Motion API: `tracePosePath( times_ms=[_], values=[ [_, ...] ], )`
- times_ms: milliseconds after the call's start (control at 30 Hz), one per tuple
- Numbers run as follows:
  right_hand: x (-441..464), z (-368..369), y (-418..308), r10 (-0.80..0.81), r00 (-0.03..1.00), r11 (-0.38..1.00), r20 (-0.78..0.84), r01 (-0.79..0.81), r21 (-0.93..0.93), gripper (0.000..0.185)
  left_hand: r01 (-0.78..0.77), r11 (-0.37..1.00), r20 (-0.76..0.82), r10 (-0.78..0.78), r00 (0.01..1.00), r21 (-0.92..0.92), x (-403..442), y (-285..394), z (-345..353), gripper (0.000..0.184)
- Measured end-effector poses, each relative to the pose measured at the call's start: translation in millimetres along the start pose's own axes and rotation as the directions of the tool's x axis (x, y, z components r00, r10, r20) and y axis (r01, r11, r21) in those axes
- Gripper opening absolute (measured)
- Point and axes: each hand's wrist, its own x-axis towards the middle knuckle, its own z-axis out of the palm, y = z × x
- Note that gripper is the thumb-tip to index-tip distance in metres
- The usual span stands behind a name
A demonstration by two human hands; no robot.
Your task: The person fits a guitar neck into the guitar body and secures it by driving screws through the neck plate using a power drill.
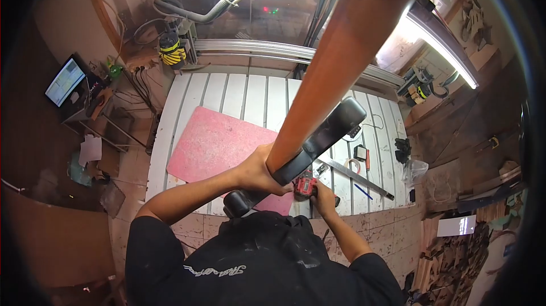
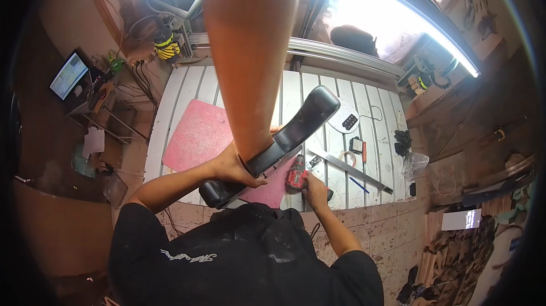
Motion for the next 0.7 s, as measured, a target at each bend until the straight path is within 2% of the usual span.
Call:
tracePosePath(
  times_ms=[67,167,200,267,300,367,400,433,467,500,533,600,633,667,700],
  values=[
    [0,-1,0,-0.018,0.998,1.0,-0.059,0.019,0.014,0.057,0.009,1.0,0.007,-0.009,1.0,0.001,2,2,-1,0.062],
    [-2,-4,-8,0.034,0.997,0.999,-0.074,-0.034,-0.007,0.055,0.03,0.999,0.01,-0.03,1.0,0.031,-1,4,-1,0.056],
    [3,-3,-8,0.041,0.996,0.999,-0.084,-0.042,-0.005,0.055,0.032,0.999,-0.002,-0.031,1.0,0.029,-1,4,-1,0.063],
    [7,-1,-8,0.194,0.976,0.976,0.1,-0.182,-0.121,0.057,0.037,0.999,0.004,-0.037,0.999,0.027,-2,6,1,0.07],
    [10,1,-5,0.206,0.975,0.974,0.086,-0.195,-0.118,0.057,0.015,0.999,-0.012,-0.014,1.0,0.036,-1,8,1,0.079],
    [16,2,0,0.103,0.989,0.982,0.103,-0.084,-0.168,0.07,-0.002,0.999,-0.007,0.002,1.0,0.05,0,9,0,0.088],
    [16,1,2,0.117,0.989,0.981,0.09,-0.101,-0.163,0.07,-0.019,0.996,0.011,0.018,1.0,0.093,0,7,-2,0.097],
    [14,-1,3,0.149,0.981,0.983,0.128,-0.133,-0.125,0.067,-0.033,0.99,0.029,0.029,0.999,0.134,0,6,-3,0.107],
    [12,-5,0,0.181,0.97,0.982,0.164,-0.169,-0.086,0.065,-0.026,0.99,0.053,0.019,0.998,0.14,-2,6,-3,0.107],
    [16,-12,-6,0.213,0.962,0.977,0.17,-0.208,-0.045,0.054,0.038,0.99,0.042,-0.044,0.998,0.138,-4,5,-4,0.113],
    [23,-21,-8,0.229,0.96,0.973,0.162,-0.228,-0.029,0.054,0.104,0.985,0.027,-0.109,0.994,0.137,-6,4,-4,0.119],
    [52,-47,-12,0.318,0.818,0.937,0.48,-0.349,-0.026,0.046,0.179,0.973,0.042,-0.187,0.981,0.142,-11,-2,-8,0.124],
    [64,-60,-19,0.258,0.931,0.921,0.256,-0.317,0.225,0.043,0.102,0.956,0.058,-0.122,0.991,0.275,-14,-6,-10,0.122],
    [76,-78,-26,0.24,0.971,0.868,0.004,-0.217,0.446,0.041,0.023,0.917,0.082,-0.06,0.995,0.397,-17,-7,-13,0.12],
    [98,-110,-43,0.259,0.966,0.713,-0.024,-0.174,0.679,0.044,0.017,0.886,0.107,-0.075,0.991,0.464,-19,-4,-14,0.12]
  ],
)
